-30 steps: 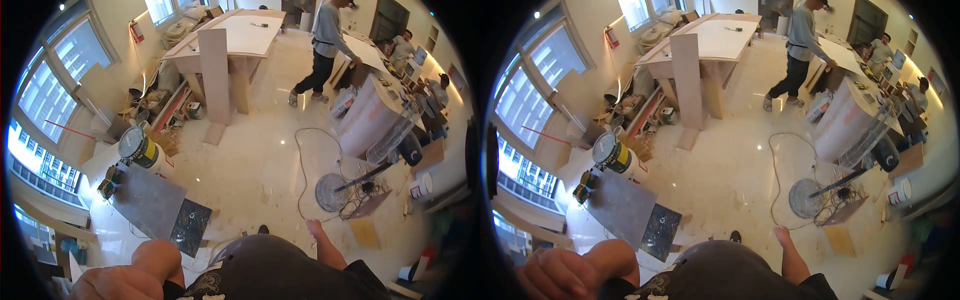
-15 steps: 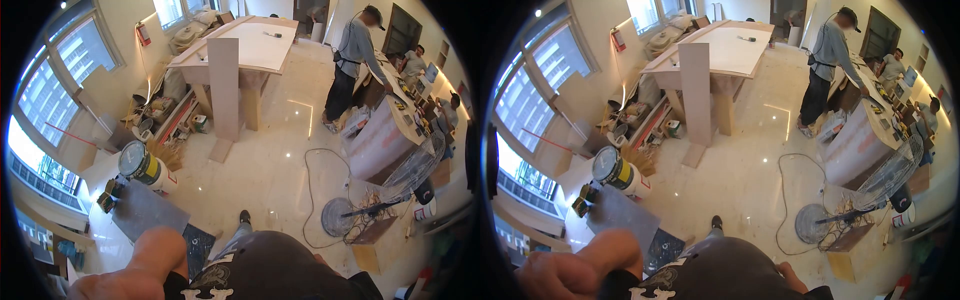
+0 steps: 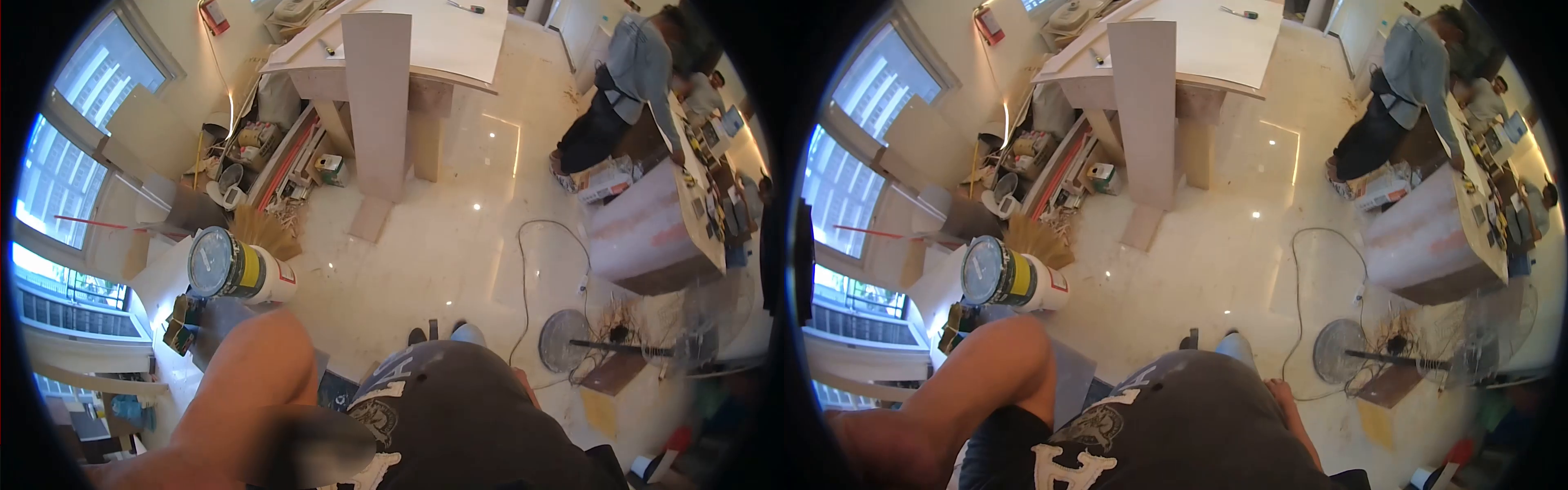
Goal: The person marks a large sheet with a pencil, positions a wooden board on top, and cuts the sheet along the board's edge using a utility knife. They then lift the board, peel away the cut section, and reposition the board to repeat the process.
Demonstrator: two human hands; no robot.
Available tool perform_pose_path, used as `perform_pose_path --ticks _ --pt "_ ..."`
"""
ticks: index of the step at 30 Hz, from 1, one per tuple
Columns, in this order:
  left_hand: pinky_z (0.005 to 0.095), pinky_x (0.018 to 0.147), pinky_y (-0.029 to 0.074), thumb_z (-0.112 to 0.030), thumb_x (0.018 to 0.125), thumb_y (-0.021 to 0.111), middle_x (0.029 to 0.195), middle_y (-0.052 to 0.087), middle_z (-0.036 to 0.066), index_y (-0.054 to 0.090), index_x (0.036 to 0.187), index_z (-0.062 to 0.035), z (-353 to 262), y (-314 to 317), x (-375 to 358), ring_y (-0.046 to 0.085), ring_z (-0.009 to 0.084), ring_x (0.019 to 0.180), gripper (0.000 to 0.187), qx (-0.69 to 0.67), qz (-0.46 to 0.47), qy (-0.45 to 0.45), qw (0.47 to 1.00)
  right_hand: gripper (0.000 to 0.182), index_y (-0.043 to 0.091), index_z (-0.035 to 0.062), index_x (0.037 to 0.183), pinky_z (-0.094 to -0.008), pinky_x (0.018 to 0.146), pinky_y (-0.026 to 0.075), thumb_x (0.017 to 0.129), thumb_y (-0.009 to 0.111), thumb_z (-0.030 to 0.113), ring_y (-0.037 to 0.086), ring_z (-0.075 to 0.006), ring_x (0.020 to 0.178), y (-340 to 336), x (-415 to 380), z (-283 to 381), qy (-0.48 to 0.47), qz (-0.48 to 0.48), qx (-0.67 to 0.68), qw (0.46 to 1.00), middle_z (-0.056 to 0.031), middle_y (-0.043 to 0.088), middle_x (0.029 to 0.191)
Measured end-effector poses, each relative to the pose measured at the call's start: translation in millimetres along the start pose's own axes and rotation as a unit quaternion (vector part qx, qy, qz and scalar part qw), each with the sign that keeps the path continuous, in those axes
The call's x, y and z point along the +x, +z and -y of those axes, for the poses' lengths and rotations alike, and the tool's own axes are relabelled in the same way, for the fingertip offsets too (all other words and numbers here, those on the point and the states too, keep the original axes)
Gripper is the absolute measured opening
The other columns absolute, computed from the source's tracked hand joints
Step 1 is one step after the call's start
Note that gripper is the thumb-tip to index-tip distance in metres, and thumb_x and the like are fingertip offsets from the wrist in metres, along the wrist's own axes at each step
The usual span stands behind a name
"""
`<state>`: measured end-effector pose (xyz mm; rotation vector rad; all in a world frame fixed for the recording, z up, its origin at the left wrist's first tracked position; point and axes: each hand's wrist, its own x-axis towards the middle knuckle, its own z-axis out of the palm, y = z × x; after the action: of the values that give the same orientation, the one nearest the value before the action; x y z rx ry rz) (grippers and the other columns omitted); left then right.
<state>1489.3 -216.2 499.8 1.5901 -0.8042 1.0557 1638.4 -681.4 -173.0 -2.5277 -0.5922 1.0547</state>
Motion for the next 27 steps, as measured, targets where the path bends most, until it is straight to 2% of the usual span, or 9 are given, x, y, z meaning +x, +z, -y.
perform_pose_path --ticks 6,9,12,13,15,17,20,24,27 --pt "0.0158 0.071 0.05 -0.007 0.092 0.064 0.118 0.066 -0.002 0.063 0.124 -0.0041 108 -20 -7 0.06 0.004 0.1 0.032 0.133 -0.133 -0.127 0.974 0.045 0.07 -0.0021 0.106 -0.0415 0.08 0.053 0.089 0.065 0.04 0.069 -0.0349 0.087 -73 117 69 -0.024 -0.044 0.11 0.993 -0.0239 0.07 0.098" --pt "0.0318 0.063 0.053 -0.006 0.085 0.064 0.09 0.066 0.014 0.065 0.094 -0.0013 198 -44 -43 0.064 0.0222 0.069 0.011 0.496 -0.037 -0.134 0.857 0.043 0.069 -0.0027 0.104 -0.0415 0.075 0.052 0.089 0.065 0.037 0.068 -0.0315 0.081 -143 182 112 -0.001 -0.018 0.14 0.99 -0.0225 0.07 0.089" --pt "0.0318 0.072 0.052 -0.007 0.082 0.078 0.096 0.069 0.014 0.067 0.112 0.0011 303 -58 -133 0.066 0.0212 0.079 0.033 0.405 -0.043 -0.359 0.84 0.034 0.066 -0.0002 0.09 -0.0366 0.063 0.046 0.09 0.064 0.034 0.059 -0.0204 0.07 -195 291 130 -0.002 -0.046 0.157 0.987 -0.0126 0.063 0.074" --pt "0.038 0.074 0.053 -0.014 0.085 0.075 0.099 0.068 0.017 0.067 0.111 0.0007 331 -57 -177 0.067 0.0281 0.082 0.03 0.373 -0.078 -0.519 0.765 0.034 0.063 0.0029 0.076 -0.0317 0.053 0.042 0.092 0.064 0.033 0.052 -0.0111 0.062 -217 323 145 -0.033 -0.083 0.141 0.986 -0.0042 0.056 0.064" --pt "0.0466 0.077 0.054 -0.025 0.089 0.07 0.105 0.068 0.022 0.067 0.107 -0.0013 373 -68 -306 0.067 0.038 0.088 0.03 0.505 0.043 -0.561 0.655 0.028 0.067 0.0049 0.083 -0.0281 0.053 0.041 0.093 0.065 0.031 0.053 -0.0099 0.064 -272 377 189 -0.099 -0.122 0.168 0.973 -0.0012 0.059 0.07" --pt "0.0536 0.081 0.053 -0.028 0.089 0.065 0.106 0.068 0.023 0.067 0.103 -0.0027 376 -58 -375 0.066 0.0444 0.092 0.029 0.497 0.131 -0.714 0.475 0.025 0.069 0.0057 0.1 -0.0251 0.056 0.043 0.094 0.065 0.03 0.058 -0.0091 0.07 -299 454 218 -0.097 -0.141 0.307 0.936 -0.0012 0.065 0.081" --pt "0.0542 0.079 0.053 -0.023 0.087 0.063 0.093 0.069 0.024 0.069 0.088 -0.0027 351 -47 -466 0.067 0.0435 0.089 0.021 0.376 0.152 -0.805 0.432 0.036 0.065 0.0032 0.121 -0.0248 0.061 0.047 0.095 0.064 0.028 0.063 -0.0106 0.079 -386 487 318 -0.129 -0.071 0.335 0.931 -0.0039 0.068 0.094" --pt "0.051 0.079 0.054 -0.029 0.086 0.063 0.088 0.069 0.024 0.071 0.077 -0.0038 292 -27 -591 0.068 0.0407 0.092 0.027 0.3 0.068 -0.827 0.471 0.041 0.063 0.0003 0.126 -0.0238 0.061 0.047 0.096 0.064 0.028 0.063 -0.01 0.081 -459 535 419 -0.204 -0.087 0.351 0.91 -0.005 0.068 0.097" --pt "0.0499 0.078 0.055 -0.032 0.086 0.063 0.088 0.07 0.022 0.072 0.079 -0.0055 285 -27 -590 0.069 0.0389 0.091 0.029 0.22 0.046 -0.918 0.328 0.047 0.059 -0.001 0.131 -0.0241 0.064 0.048 0.097 0.064 0.03 0.064 -0.0117 0.084 -498 571 488 -0.233 -0.084 0.411 0.877 -0.0063 0.069 0.101"
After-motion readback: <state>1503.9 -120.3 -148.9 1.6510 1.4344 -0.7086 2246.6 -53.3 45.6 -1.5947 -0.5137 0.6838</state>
